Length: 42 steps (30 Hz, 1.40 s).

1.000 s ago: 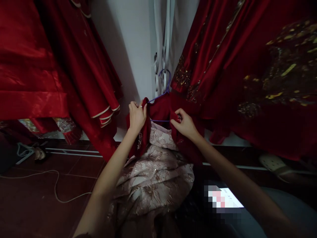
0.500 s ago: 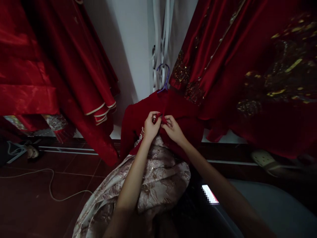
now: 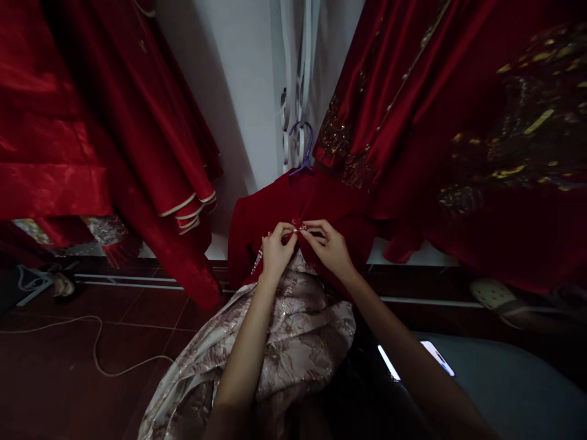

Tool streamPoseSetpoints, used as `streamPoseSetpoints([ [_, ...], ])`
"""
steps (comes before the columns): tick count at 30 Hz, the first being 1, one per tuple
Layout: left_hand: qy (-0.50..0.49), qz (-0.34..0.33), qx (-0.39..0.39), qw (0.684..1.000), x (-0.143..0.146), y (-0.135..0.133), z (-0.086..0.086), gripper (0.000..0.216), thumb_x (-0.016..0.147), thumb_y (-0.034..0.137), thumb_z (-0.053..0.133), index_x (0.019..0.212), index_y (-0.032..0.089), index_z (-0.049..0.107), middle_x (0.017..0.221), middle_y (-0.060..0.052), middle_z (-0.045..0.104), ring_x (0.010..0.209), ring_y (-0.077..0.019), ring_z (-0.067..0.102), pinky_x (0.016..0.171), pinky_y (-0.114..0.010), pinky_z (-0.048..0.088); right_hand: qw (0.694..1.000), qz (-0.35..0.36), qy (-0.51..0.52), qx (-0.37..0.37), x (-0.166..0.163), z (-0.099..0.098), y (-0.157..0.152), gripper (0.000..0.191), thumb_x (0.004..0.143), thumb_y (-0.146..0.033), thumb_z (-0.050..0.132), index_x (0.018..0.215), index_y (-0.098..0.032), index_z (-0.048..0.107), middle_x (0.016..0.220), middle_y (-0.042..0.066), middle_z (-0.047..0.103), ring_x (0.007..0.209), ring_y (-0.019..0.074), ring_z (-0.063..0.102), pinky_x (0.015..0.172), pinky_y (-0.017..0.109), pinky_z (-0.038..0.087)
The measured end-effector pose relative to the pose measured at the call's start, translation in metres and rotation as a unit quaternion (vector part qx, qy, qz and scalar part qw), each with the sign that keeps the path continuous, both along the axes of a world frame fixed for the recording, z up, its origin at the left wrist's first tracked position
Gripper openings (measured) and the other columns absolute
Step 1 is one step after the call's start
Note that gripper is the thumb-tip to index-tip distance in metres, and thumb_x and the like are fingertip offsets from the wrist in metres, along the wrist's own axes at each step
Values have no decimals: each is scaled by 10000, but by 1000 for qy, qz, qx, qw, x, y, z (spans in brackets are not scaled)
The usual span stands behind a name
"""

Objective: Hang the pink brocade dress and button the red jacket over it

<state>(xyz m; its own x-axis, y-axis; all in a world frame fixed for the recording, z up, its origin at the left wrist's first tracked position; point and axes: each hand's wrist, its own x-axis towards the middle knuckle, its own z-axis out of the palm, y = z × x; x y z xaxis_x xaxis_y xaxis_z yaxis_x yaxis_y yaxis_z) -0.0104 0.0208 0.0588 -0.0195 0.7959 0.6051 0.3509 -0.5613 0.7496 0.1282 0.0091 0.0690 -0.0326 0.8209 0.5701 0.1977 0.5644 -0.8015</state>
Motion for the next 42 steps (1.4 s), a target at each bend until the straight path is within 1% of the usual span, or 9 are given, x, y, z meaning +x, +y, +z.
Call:
streamPoseSetpoints([
  [4,119,0,-1,993,-5,-4,15,99,797,211,518,889,234,545,910,5,669,851,-146,645,762,-243,481,1000,-25,-2,11,1,-1,1,240,778,-340,591,976,-204,588,988,54,640,880,162,626,760,321,545],
  [8,185,-1,-15,983,-6,-9,28,116,782,236,536,896,230,555,871,-8,678,795,-153,648,726,-234,480,998,-57,12,33,-1,-2,3,231,776,-336,593,958,-194,602,964,53,649,865,162,635,748,319,554],
  [14,205,-19,4,979,-7,-11,37,126,771,294,561,876,225,568,816,-16,679,755,-164,646,700,-235,475,995,-82,7,54,-2,1,2,237,791,-326,575,976,-196,646,1002,56,657,906,174,630,763,326,561],
  [21,243,-38,41,968,-6,-5,41,110,796,299,545,872,219,554,762,-36,667,729,-194,647,687,-254,464,997,-55,17,42,6,5,2,312,749,-357,626,1022,-214,670,1051,64,636,935,196,624,791,340,568],
  [24,299,-28,51,952,-6,-5,44,117,815,291,515,885,199,540,740,-56,656,700,-203,641,681,-262,453,998,-51,26,36,8,3,7,336,727,-367,647,1019,-205,675,1046,65,631,875,180,635,777,337,576],
  [28,391,-18,77,917,-6,-2,48,146,850,287,449,896,177,533,718,-83,639,668,-211,630,650,-270,437,998,-40,36,34,10,-1,15,369,697,-353,671,1031,-199,670,1026,63,629,812,158,635,751,329,583],
  [30,410,-15,89,908,-6,0,48,163,857,300,435,889,173,531,717,-83,631,658,-207,621,633,-267,429,998,-31,42,30,12,-3,20,374,685,-339,681,1031,-196,669,1011,60,630,799,152,631,746,328,582],
  [38,318,-106,98,937,-4,2,46,117,865,272,424,888,189,503,830,-50,600,707,-155,577,663,-241,420,999,-4,45,-2,13,-5,26,397,708,-358,654,1070,-197,650,1026,59,648,863,165,627,842,350,533],
  [42,239,-91,98,962,5,3,35,112,876,272,406,906,193,480,850,-49,587,755,-151,570,693,-243,420,998,13,66,-16,7,-1,22,394,755,-369,606,1117,-213,624,1107,59,635,951,187,618,907,374,491],
])
